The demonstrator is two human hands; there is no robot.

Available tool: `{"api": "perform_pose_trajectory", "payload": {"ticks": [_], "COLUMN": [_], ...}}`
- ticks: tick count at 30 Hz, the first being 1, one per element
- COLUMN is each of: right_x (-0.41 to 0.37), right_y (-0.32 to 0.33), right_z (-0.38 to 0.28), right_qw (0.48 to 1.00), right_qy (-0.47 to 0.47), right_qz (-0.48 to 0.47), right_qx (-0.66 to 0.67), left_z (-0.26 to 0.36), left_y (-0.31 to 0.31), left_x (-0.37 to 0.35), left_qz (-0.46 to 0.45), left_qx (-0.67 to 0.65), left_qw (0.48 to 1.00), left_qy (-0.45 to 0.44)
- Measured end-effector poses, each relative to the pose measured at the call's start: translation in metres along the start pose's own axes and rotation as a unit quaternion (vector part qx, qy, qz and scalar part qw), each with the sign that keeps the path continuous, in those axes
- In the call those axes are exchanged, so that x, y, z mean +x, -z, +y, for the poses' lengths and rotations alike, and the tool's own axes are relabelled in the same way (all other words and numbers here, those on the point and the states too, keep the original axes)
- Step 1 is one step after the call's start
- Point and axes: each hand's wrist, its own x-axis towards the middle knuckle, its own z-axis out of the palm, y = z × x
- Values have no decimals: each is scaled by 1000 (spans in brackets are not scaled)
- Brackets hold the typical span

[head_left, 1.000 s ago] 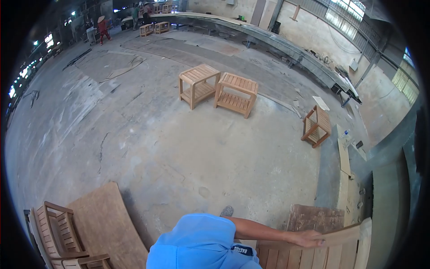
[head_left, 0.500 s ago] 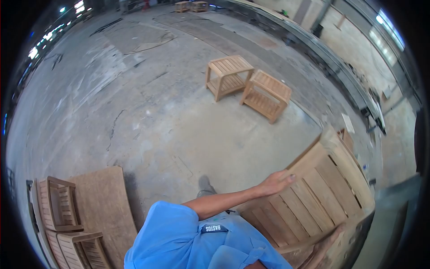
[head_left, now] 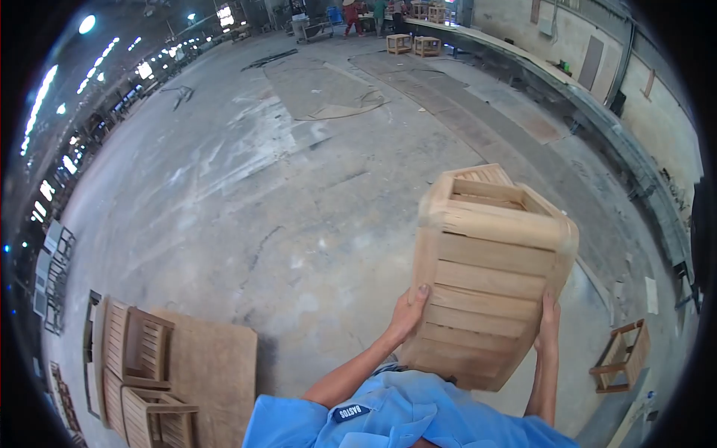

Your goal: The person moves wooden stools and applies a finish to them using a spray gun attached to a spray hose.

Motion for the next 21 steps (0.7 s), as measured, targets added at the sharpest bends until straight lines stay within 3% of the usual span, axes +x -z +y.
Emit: {"api": "perform_pose_trajectory", "payload": {"ticks": [3,6,8,10,12,14,17,21], "right_x": [104,215,316,378,469,534,604,678], "right_y": [-41,-78,-92,-141,-167,-201,-235,-252], "right_z": [19,43,110,99,132,154,193,266], "right_qw": [999,989,989,973,962,961,947,911], "right_qy": [-1,-39,-76,-149,-121,-136,-201,-298], "right_qz": [-33,-142,-104,-75,-234,-215,-238,-257], "right_qx": [-2,-24,-77,-160,-70,-109,-78,-123], "left_z": [-11,-22,-33,-35,-49,-62,-67,-125], "left_y": [21,33,38,46,53,63,70,89], "left_x": [60,125,185,245,310,367,435,512], "left_qz": [96,184,234,289,337,378,369,335], "left_qx": [-12,-33,-52,35,21,4,-90,-98], "left_qw": [995,982,970,953,939,922,913,917], "left_qy": [-7,-9,-27,78,73,88,149,193]}}
